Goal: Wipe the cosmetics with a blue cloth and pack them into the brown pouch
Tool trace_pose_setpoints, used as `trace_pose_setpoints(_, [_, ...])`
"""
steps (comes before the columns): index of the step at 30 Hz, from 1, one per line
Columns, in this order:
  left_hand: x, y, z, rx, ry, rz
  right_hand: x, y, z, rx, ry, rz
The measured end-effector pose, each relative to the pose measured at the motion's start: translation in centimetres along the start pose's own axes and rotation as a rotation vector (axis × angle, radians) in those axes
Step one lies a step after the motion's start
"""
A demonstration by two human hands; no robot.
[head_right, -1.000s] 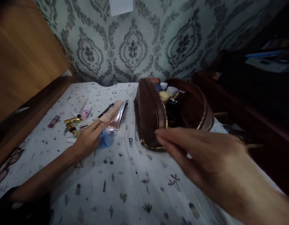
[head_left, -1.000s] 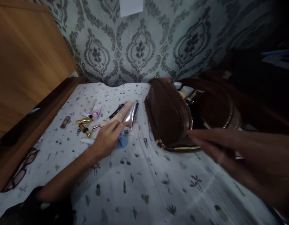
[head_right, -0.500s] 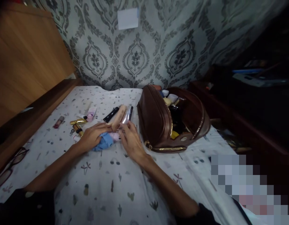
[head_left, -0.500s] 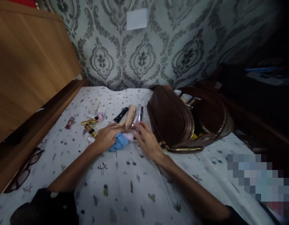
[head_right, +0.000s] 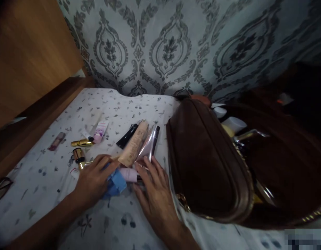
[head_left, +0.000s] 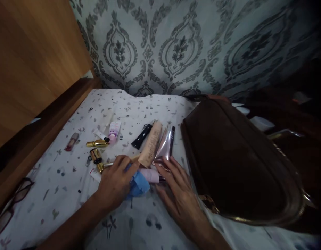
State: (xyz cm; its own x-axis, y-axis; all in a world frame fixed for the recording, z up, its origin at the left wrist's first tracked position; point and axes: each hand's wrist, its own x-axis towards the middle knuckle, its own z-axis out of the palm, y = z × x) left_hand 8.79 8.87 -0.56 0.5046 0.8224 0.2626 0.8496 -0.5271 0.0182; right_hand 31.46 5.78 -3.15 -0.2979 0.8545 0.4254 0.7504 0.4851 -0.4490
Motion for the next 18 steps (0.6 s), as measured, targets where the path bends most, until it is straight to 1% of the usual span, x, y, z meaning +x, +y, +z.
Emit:
trace_pose_setpoints(5, [0.0, -0.3, -0.3, 0.023, 0.078, -0.035, 0.2, 0.2, 0.0, 0.058, 0.022, -0.024])
trace_pose_setpoints(8, [0.0, -0.7, -0.6, 0.027, 0.17, -0.029, 0.2, -0.1, -0.2, 0.119, 0.028, -0.017])
trace_pose_setpoints(10, [-0.1, -0.6, -0.8, 0.012, 0.248, 0.006, 0.3, -0.4, -0.4, 0.149, 0.029, -0.014])
trace_pose_setpoints(11, [-0.2, -0.4, -0.9, 0.001, 0.287, 0.045, 0.3, -0.5, -0.4, 0.159, 0.025, -0.015])
trace_pose_setpoints(13, [-0.4, 0.3, -1.2, -0.018, 0.348, 0.184, 0.3, -0.7, -0.3, 0.172, 0.022, -0.019])
trace_pose_setpoints(16, [-0.8, 1.7, -1.4, 0.002, 0.369, 0.393, 0.5, -0.5, 0.0, 0.167, 0.049, -0.021])
trace_pose_setpoints(18, [-1.2, 2.5, -1.5, 0.024, 0.368, 0.459, 0.5, -0.3, 0.3, 0.146, 0.082, -0.01])
